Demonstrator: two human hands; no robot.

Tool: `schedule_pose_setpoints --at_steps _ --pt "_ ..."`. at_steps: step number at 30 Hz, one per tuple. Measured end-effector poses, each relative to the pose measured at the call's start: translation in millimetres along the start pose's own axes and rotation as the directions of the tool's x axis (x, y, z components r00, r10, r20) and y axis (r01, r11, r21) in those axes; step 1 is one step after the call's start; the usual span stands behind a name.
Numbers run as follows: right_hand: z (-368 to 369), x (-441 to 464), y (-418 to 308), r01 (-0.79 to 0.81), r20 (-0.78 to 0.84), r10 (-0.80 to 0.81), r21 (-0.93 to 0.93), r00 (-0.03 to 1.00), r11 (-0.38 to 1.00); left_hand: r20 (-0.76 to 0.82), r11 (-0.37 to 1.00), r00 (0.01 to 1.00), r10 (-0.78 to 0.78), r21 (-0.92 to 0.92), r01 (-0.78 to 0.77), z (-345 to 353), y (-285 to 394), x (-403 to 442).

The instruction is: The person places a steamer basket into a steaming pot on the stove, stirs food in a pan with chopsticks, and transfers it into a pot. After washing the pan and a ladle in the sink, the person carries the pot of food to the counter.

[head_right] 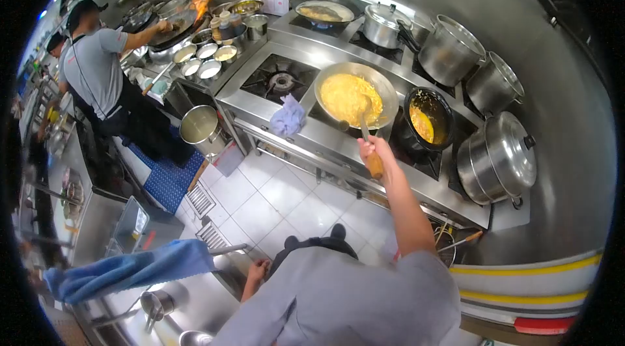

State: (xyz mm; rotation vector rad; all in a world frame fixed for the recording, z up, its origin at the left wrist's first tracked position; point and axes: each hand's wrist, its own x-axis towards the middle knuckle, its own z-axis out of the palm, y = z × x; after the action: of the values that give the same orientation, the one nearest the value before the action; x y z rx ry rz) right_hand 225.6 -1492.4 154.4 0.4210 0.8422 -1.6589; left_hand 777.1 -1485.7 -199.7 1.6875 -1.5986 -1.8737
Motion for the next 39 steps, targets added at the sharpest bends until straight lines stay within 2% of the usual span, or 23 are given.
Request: schedule_pose_setpoints --at_steps 2,3,5,8,9,11,12,15,16,20,21,22,23,25,26,27,29,30,31,32,34,37,39 --pt "-11 -4 -2 -0.027 0.075 0.023 0.056 0.997 0.998 -0.049 0.990 0.997 -0.061 -0.131 0.054 -2 -23 4" --pt "-19 0 -7 -0.013 0.139 0.001 0.082 0.990 0.997 -0.047 0.991 0.996 -0.071 -0.121 0.065 -4 -31 -1" --pt "-15 -6 -7 -0.029 0.136 0.008 0.155 0.991 0.988 -0.055 0.990 0.993 -0.104 -0.103 0.098 -5 -13 -6" --pt "-30 1 -15 -0.079 0.271 0.040 0.135 0.962 0.988 -0.068 0.987 0.992 -0.103 -0.131 0.094 -5 2 -22" --pt "-36 6 -21 -0.026 0.310 -0.011 0.116 0.951 0.993 -0.064 0.988 0.991 -0.118 -0.113 0.110 -6 1 -33" --pt "-30 1 -23 -0.134 0.291 0.052 0.268 0.955 0.954 -0.056 0.990 0.990 -0.126 -0.064 0.122 1 -2 -26" --pt "-26 0 -22 -0.140 0.299 0.055 0.271 0.953 0.952 -0.093 0.995 0.992 -0.079 -0.074 0.072 4 -47 -5" --pt "-40 -8 -16 -0.117 0.326 0.011 0.307 0.945 0.944 -0.114 0.991 0.985 -0.131 -0.016 0.130 8 -17 -39" --pt "-43 -11 -20 -0.157 0.364 0.020 0.352 0.931 0.923 -0.125 0.985 0.991 -0.051 0.155 0.070 7 6 -60" --pt "-38 -35 -28 -0.212 0.434 0.022 0.393 0.900 0.895 -0.029 0.994 0.999 -0.015 0.107 0.018 -2 -42 -58" --pt "-36 -43 -31 -0.218 0.457 0.023 0.381 0.889 0.898 0.000 0.879 0.952 0.305 0.385 -0.281 -5 -54 -53" --pt "-37 -50 -34 -0.211 0.451 0.012 0.393 0.892 0.895 0.122 0.605 0.812 0.572 0.605 -0.517 -5 -56 -52" --pt "-37 -56 -37 -0.222 0.461 0.019 0.391 0.887 0.893 0.137 0.599 0.811 0.569 0.607 -0.523 -5 -57 -50" --pt "-35 -69 -44 -0.223 0.468 0.012 0.398 0.884 0.890 0.014 0.851 0.964 0.264 0.468 -0.239 -6 -54 -45" --pt "-32 -77 -47 -0.225 0.477 0.013 0.390 0.879 0.893 0.025 0.846 0.964 0.265 0.474 -0.245 -5 -50 -36" --pt "-30 -86 -50 -0.226 0.485 0.015 0.380 0.874 0.897 0.056 0.819 0.881 0.469 0.347 -0.458 -2 -47 -21" --pt "-24 -107 -58 -0.240 0.513 0.000 0.401 0.858 0.884 0.064 0.732 0.755 0.652 0.204 -0.650 2 -37 -6" --pt "-22 -117 -63 -0.261 0.542 -0.006 0.414 0.840 0.872 0.014 0.959 0.962 0.272 0.080 -0.272 3 -14 2" --pt "-21 -125 -67 -0.250 0.534 -0.015 0.420 0.846 0.873 0.022 0.985 0.986 -0.167 -0.051 0.168 8 9 7" --pt "-22 -133 -71 -0.259 0.583 -0.034 0.412 0.812 0.874 0.038 0.984 0.985 -0.171 -0.046 0.173 13 23 13" --pt "-30 -144 -80 -0.286 0.677 -0.054 0.380 0.734 0.879 0.039 0.995 0.997 -0.071 0.076 0.068 22 43 24" --pt "-38 -171 -89 -0.245 0.698 -0.109 0.387 0.708 0.889 0.027 0.993 0.996 -0.088 0.075 0.086 40 68 27" --pt "-50 -182 -91 -0.235 0.698 -0.121 0.392 0.706 0.890 0.059 0.997 0.996 -0.071 0.012 0.070 45 52 35"
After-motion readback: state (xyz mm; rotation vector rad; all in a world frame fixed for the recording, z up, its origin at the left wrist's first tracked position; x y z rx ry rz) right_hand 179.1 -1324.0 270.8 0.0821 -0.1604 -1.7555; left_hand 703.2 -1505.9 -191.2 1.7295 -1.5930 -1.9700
